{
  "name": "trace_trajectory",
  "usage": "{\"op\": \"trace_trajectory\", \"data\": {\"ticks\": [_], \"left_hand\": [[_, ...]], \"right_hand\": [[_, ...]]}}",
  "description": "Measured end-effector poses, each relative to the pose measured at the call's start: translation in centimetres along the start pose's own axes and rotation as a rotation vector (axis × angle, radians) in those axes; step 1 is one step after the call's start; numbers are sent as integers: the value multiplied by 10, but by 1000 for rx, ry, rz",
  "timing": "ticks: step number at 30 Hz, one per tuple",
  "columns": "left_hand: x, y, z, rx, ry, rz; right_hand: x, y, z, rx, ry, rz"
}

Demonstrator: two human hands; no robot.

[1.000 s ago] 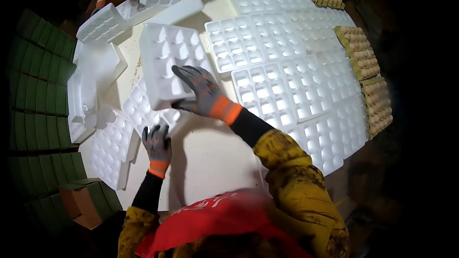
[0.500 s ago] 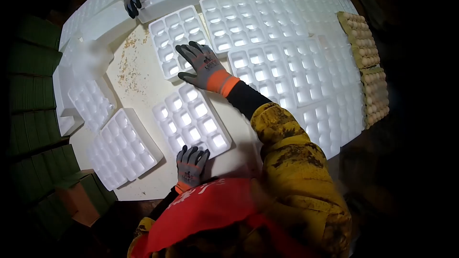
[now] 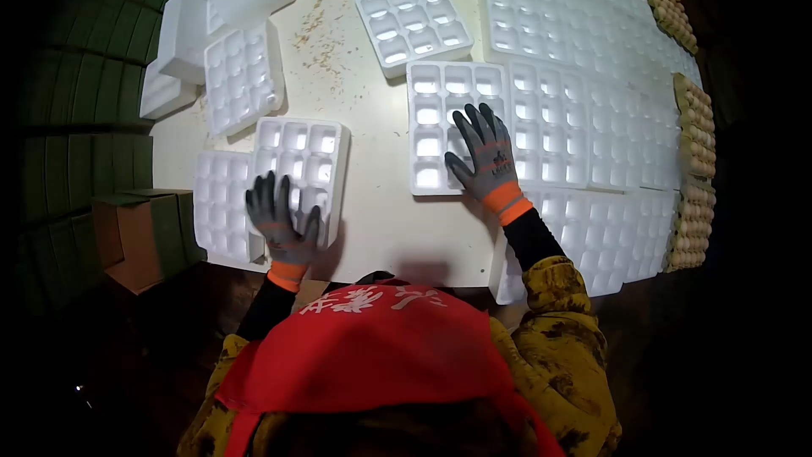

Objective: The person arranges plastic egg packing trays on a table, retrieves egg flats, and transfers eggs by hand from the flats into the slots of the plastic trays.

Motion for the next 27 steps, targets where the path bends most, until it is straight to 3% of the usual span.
{"op": "trace_trajectory", "data": {"ticks": [2, 3, 5, 7, 8, 9, 10, 13, 15, 16, 19, 23, 25, 27], "left_hand": [[41, 56, -88, 247, -180, 54], [54, 84, -127, 365, -241, 29], [53, 122, -182, 477, -355, -197], [26, 146, -216, 376, -339, -402], [23, 145, -219, 334, -310, -371], [23, 143, -216, 298, -279, -344], [25, 139, -219, 291, -261, -348], [25, 133, -232, 232, -236, -326], [28, 129, -232, 214, -215, -348], [28, 130, -232, 161, -162, -334], [24, 129, -207, 88, -48, -423], [11, 117, -150, -53, -47, -579], [1, 100, -129, -206, -136, -493], [-5, 68, -104, -191, -194, -649]], "right_hand": [[-2, 8, -74, 108, -219, -16], [-8, 16, -129, 195, -201, -152], [-52, 37, -222, 338, -159, -370], [-102, 48, -285, 356, -69, -499], [-127, 43, -298, 268, 94, -497], [-152, 45, -302, 178, 255, -506], [-182, 55, -298, 198, 375, -245], [-146, 83, -302, 187, 32, -463], [-129, 139, -293, 318, -79, -392], [-113, 199, -271, 294, 45, -417], [-55, 259, -236, 54, 8, -451], [-35, 310, -188, -7, 111, -445], [-33, 313, -179, 29, 126, -442], [-32, 303, -177, 50, 131, -470]]}}
Point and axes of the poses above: each hand's wrist, its own y-axis away from the middle knuckle, its own x-axis out of the back of the hand, z = x × y, the point moved 6 cm from there along -y, towards the middle knuckle, and after that the axes turned 5 degrees about -x, right-handed, at the moved point
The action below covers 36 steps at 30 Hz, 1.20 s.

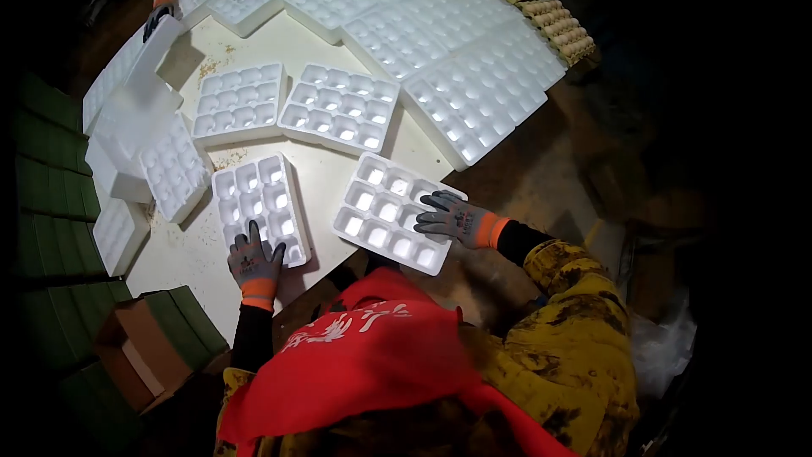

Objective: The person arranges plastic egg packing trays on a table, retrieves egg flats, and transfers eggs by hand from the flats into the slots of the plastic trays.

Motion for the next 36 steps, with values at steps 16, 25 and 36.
{"op": "trace_trajectory", "data": {"ticks": [16, 25, 36], "left_hand": [[20, -322, 41, 235, 293, 283], [69, -330, 126, -345, 490, 459], [26, -268, 202, -884, 41, -39]], "right_hand": [[27, 6, 77, 231, -6, -72], [23, 15, 79, 121, -168, 28], [-5, 18, 68, -24, -224, 6]]}}
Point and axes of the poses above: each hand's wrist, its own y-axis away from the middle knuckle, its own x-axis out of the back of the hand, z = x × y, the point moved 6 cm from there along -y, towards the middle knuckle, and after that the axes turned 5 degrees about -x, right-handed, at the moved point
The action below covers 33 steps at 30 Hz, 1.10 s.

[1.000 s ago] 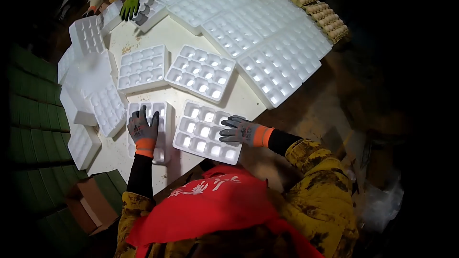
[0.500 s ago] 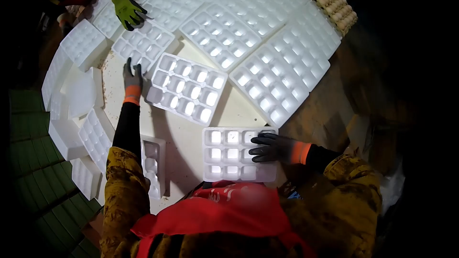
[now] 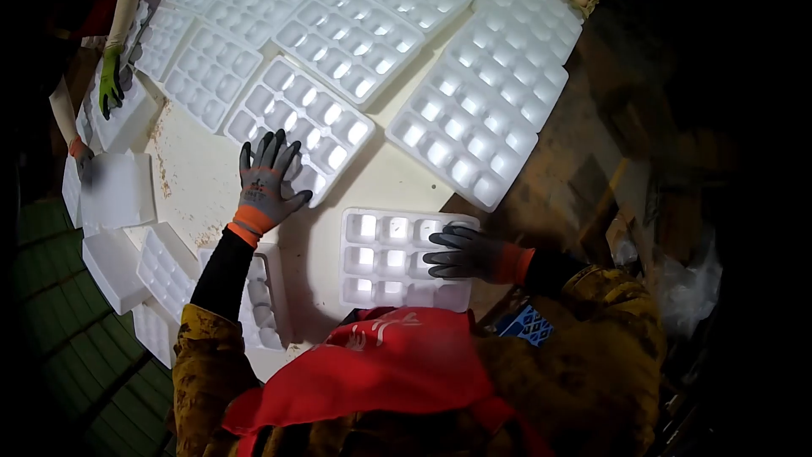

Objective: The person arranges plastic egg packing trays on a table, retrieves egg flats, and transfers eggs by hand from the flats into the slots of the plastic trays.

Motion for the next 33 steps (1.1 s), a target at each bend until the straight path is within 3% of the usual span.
{"op": "trace_trajectory", "data": {"ticks": [2, 6, 8, 9, 11, 12, 14, 18, 20, 22, 23, 25, 28, 29, 30, 33], "left_hand": [[-3, -12, -24, 68, -48, 47], [-19, -32, -51, 54, -46, 117], [-22, -23, -53, 66, 140, 240], [-7, -10, -44, 79, 149, 375], [27, 27, -26, 104, 147, 622], [37, 49, -22, 149, 148, 652], [39, 99, -14, 239, 341, 663], [31, 203, 58, 284, 74, 524], [3, 256, 90, 367, 1, 417], [-22, 299, 116, 450, 6, 332], [-35, 314, 124, 512, -10, 245], [-79, 341, 128, 532, -19, 156], [-98, 346, 131, 590, -78, 52], [-93, 340, 130, 647, -47, 81], [-87, 330, 128, 704, -20, 107], [-68, 307, 110, 816, -31, 220]], "right_hand": [[7, 6, -4, -101, -20, -50], [23, -13, 19, -305, -47, 214], [-4, -33, 36, -422, -262, 183], [-8, -41, 44, -359, -480, 281], [15, -57, 38, -333, -235, 264], [39, -61, 23, -368, 221, 142], [40, -61, 25, -345, 180, 105], [56, -46, 7, -387, 156, 146], [63, -20, 10, -498, 101, 396], [65, 26, 31, -668, -90, 977], [40, 42, 63, -725, -381, 1365], [8, 65, 136, -976, -626, 1701], [-6, 62, 210, -1042, -787, 1850], [0, 55, 219, -1252, -428, 1723], [-5, 44, 230, -1328, -240, 1782], [-8, 54, 244, -1145, -368, 1830]]}}
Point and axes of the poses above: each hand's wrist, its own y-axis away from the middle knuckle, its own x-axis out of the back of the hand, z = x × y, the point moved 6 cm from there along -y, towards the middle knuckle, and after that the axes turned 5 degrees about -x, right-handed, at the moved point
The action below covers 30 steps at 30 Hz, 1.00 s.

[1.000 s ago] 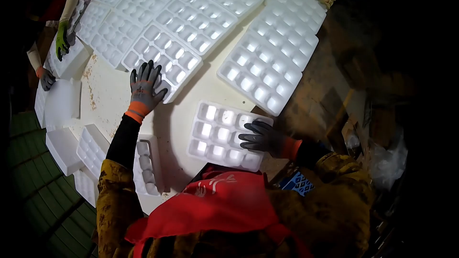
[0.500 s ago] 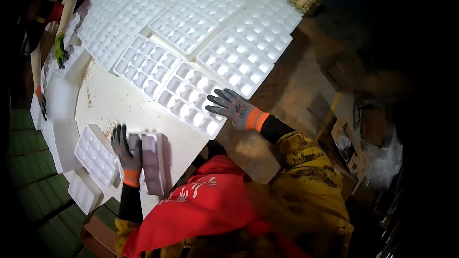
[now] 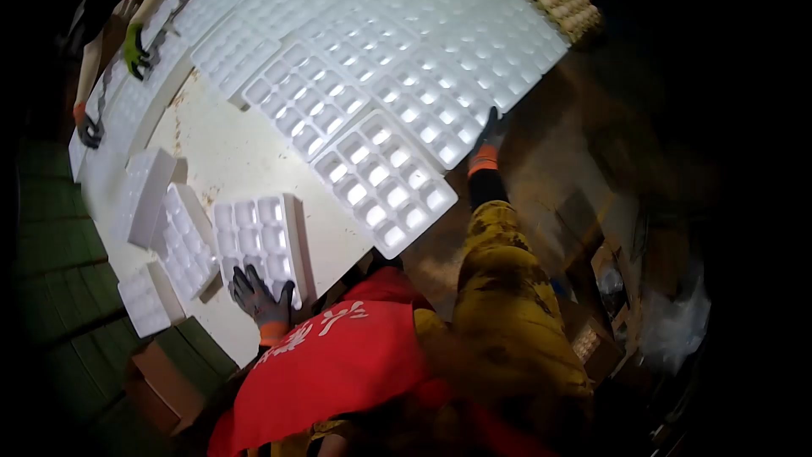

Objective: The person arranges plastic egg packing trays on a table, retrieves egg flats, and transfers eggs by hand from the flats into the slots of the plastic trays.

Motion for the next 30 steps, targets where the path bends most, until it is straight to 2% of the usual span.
{"op": "trace_trajectory", "data": {"ticks": [3, 4, 5, 6, 7, 9, 11, 12, 15, 19, 21, 22, 23, 25, 26, 27, 29, 30], "left_hand": [[-5, -25, -9, 174, 0, -26], [-3, -33, -8, 186, -4, -62], [-6, -34, -8, 194, 24, -45], [-6, -33, -8, 216, 22, -53], [-6, -34, -5, 222, 27, -62], [-8, -30, -4, 232, -28, -76], [-4, -23, -5, 201, 33, -55], [-4, -20, -5, 197, 43, -76], [-9, -19, -12, 204, 53, -69], [-11, -28, -7, 266, 89, -71], [-13, -35, -4, 281, 148, -96], [-27, -35, -9, 265, 214, -42], [-23, -37, -5, 172, 262, 101], [-15, -48, -13, 208, 820, 145], [-4, -51, -23, 226, 923, 217], [14, -54, -33, 232, 803, 337], [52, -61, -64, 300, 342, 459], [50, -63, -89, 315, 224, 487]], "right_hand": [[24, 40, -90, -134, -429, -271], [32, 60, -133, -100, -485, -379], [43, 87, -171, 14, -433, -524], [55, 129, -200, 365, -57, -733], [71, 176, -226, 779, 212, -843], [72, 231, -217, 951, 462, -1108], [48, 245, -199, 911, 596, -1198], [34, 243, -197, 972, 589, -1182], [3, 227, -203, 966, 579, -1228], [15, 226, -211, 970, 499, -1085], [22, 244, -248, 970, 307, -1066], [23, 269, -268, 882, 178, -1221], [23, 297, -287, 783, 52, -1366], [19, 358, -319, 1024, 152, -1553], [10, 385, -318, 1141, 252, -1567], [-4, 409, -308, 1254, 357, -1571], [-37, 437, -281, 1471, 487, -1455], [-42, 434, -299, 1434, 453, -1618]]}}
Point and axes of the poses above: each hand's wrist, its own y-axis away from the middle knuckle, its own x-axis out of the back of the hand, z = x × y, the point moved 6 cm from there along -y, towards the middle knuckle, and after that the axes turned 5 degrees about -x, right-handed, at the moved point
